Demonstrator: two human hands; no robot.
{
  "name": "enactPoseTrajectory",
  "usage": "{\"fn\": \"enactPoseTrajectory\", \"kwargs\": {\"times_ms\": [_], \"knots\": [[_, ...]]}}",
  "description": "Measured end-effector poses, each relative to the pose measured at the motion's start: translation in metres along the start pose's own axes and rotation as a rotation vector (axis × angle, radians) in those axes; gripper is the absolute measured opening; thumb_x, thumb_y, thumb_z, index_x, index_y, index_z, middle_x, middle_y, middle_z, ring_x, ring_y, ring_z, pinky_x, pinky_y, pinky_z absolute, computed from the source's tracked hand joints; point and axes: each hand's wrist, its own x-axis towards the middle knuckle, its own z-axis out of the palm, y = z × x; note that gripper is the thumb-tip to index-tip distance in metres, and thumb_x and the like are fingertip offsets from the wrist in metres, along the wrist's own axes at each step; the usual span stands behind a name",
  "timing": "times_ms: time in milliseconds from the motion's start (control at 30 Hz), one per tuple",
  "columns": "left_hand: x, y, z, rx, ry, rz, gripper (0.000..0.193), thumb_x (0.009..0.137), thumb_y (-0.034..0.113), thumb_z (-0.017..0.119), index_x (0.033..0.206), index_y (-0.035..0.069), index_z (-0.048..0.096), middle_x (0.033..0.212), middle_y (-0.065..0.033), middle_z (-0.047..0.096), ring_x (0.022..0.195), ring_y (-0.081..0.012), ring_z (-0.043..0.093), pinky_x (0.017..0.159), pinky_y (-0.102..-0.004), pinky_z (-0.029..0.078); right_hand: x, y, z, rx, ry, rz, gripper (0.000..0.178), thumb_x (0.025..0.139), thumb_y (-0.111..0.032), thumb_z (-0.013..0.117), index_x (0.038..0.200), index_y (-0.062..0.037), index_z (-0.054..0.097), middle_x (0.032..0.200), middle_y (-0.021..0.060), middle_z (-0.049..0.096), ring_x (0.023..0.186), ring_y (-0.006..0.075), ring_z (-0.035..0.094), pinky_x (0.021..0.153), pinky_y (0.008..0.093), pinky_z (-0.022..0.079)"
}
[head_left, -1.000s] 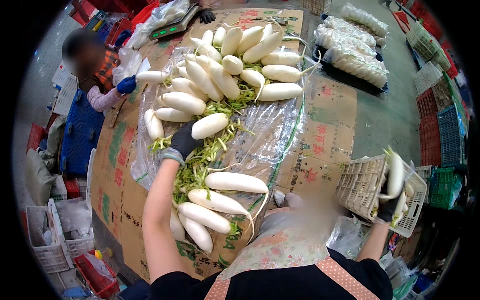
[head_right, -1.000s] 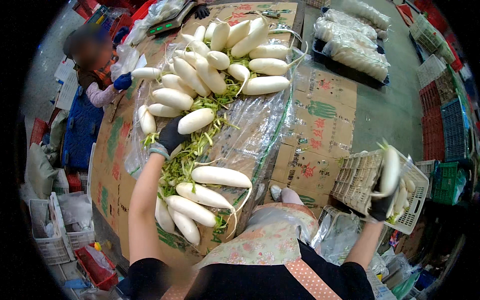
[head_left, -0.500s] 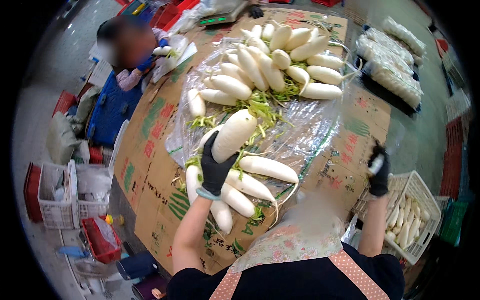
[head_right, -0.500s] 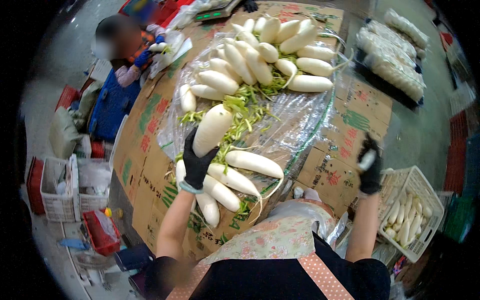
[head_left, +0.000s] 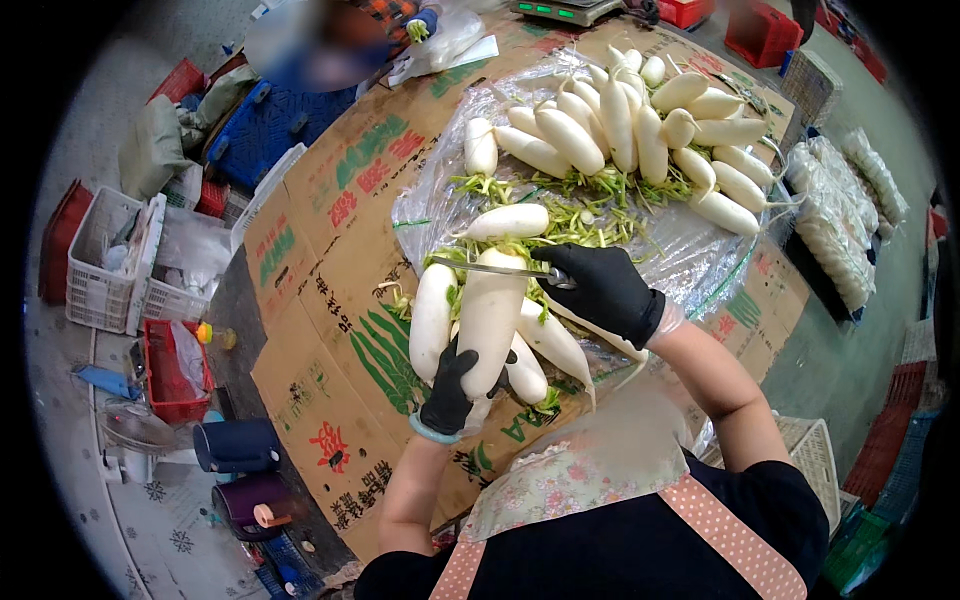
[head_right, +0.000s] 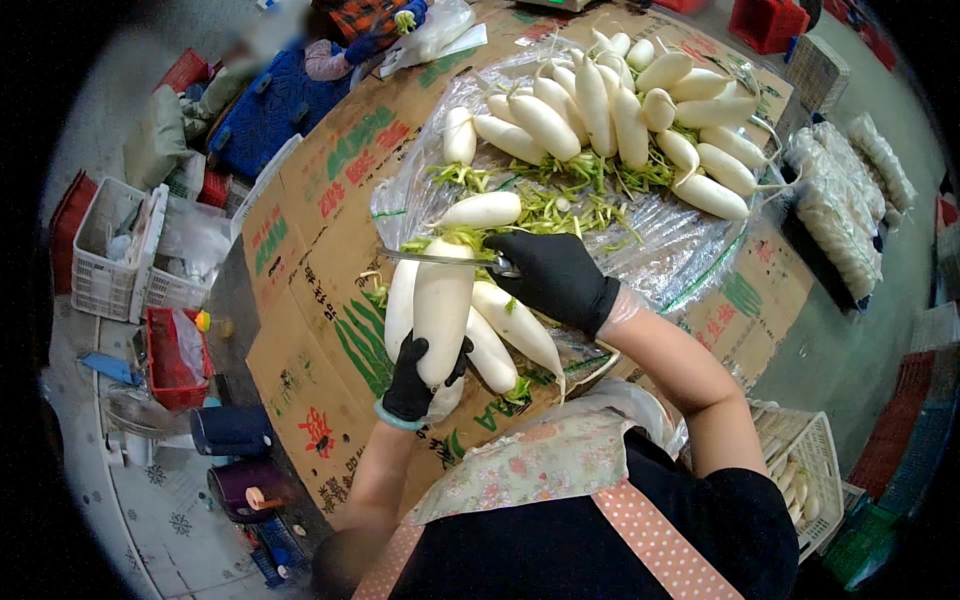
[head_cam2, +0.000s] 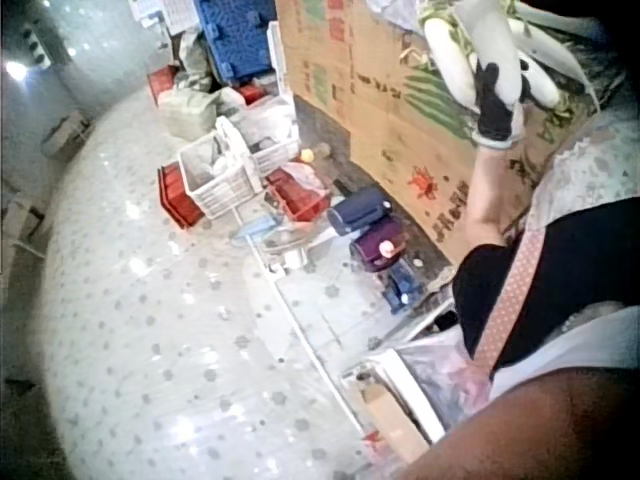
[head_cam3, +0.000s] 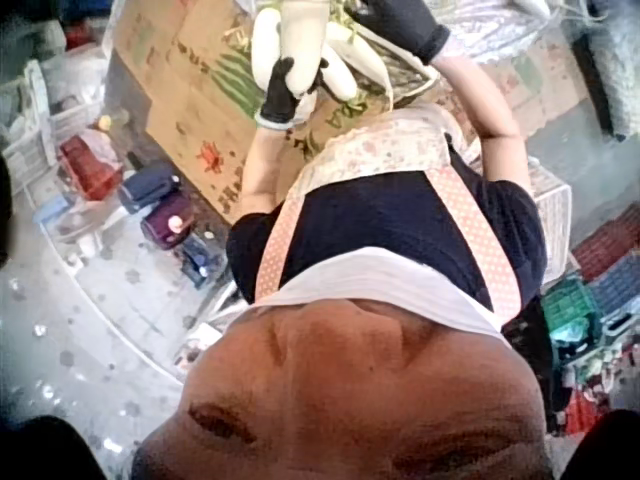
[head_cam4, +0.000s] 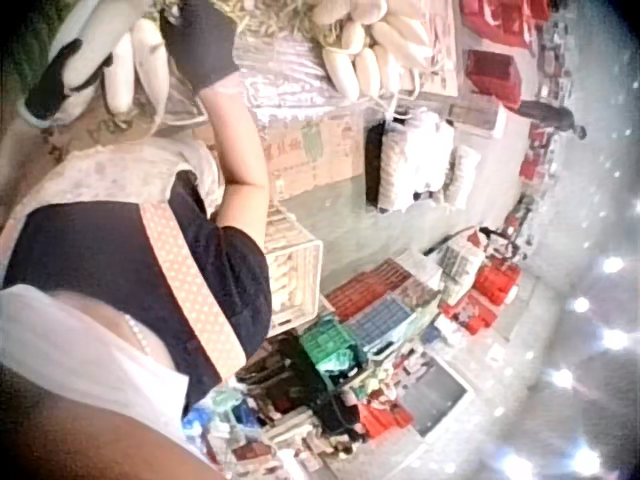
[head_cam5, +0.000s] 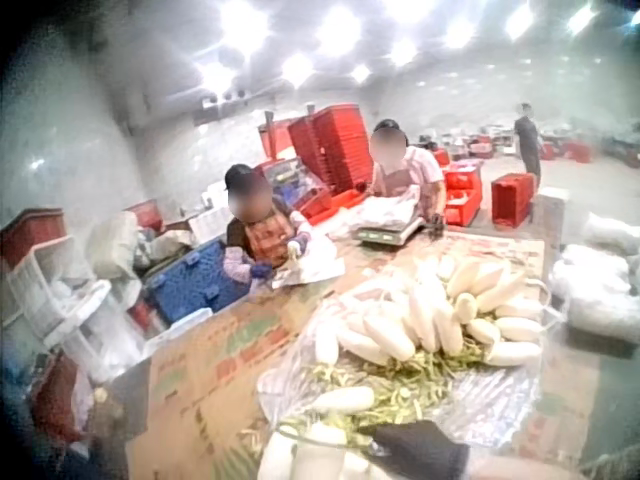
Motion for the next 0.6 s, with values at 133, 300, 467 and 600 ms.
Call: {"fn": "enactPoseTrajectory", "kwargs": {"times_ms": [133, 300, 467, 600], "knots": [[-0.004, -0.001, -0.001, 0.091, 0.054, 0.109, 0.059, 0.073, 0.025, 0.060, 0.121, -0.003, 0.040, 0.096, -0.0203, 0.059, 0.080, -0.0262, 0.061, 0.061, -0.0327, 0.052, 0.015, -0.006, 0.008, -0.042, 0.072, -0.119, 0.035, 0.070, -0.011, 0.066, 0.104, -0.0107, 0.059, 0.080, 0.0135, 0.062, 0.070, 0.0305, 0.061, 0.062, 0.0348, 0.049], [-0.005, -0.010, -0.008, 0.086, 0.089, 0.171, 0.064, 0.069, 0.023, 0.064, 0.123, -0.002, 0.039, 0.098, -0.0186, 0.059, 0.083, -0.0270, 0.061, 0.062, -0.0336, 0.053, 0.019, 0.010, 0.013, -0.017, 0.031, -0.190, 0.032, 0.070, -0.010, 0.065, 0.101, -0.0089, 0.059, 0.080, 0.0147, 0.061, 0.070, 0.0321, 0.060, 0.061, 0.0356, 0.048], [-0.005, -0.015, -0.012, 0.124, 0.014, 0.232, 0.067, 0.069, 0.024, 0.066, 0.124, -0.003, 0.039, 0.101, -0.0177, 0.058, 0.086, -0.0262, 0.061, 0.065, -0.0329, 0.053, -0.023, 0.103, 0.009, -0.182, -0.088, 0.267, 0.019, 0.076, -0.015, 0.060, 0.093, -0.0048, 0.060, 0.073, 0.0164, 0.061, 0.068, 0.0340, 0.060, 0.059, 0.0385, 0.047], [-0.002, 0.006, -0.016, 0.209, -0.044, 0.074, 0.066, 0.072, 0.022, 0.064, 0.127, -0.003, 0.037, 0.109, -0.0153, 0.056, 0.093, -0.0223, 0.058, 0.076, -0.0317, 0.049, -0.018, 0.071, -0.013, 0.536, -0.098, 0.591, 0.038, 0.081, -0.035, 0.062, 0.103, -0.0036, 0.060, 0.076, 0.0042, 0.063, 0.055, 0.0083, 0.053, 0.050, 0.0236, 0.044]]}}
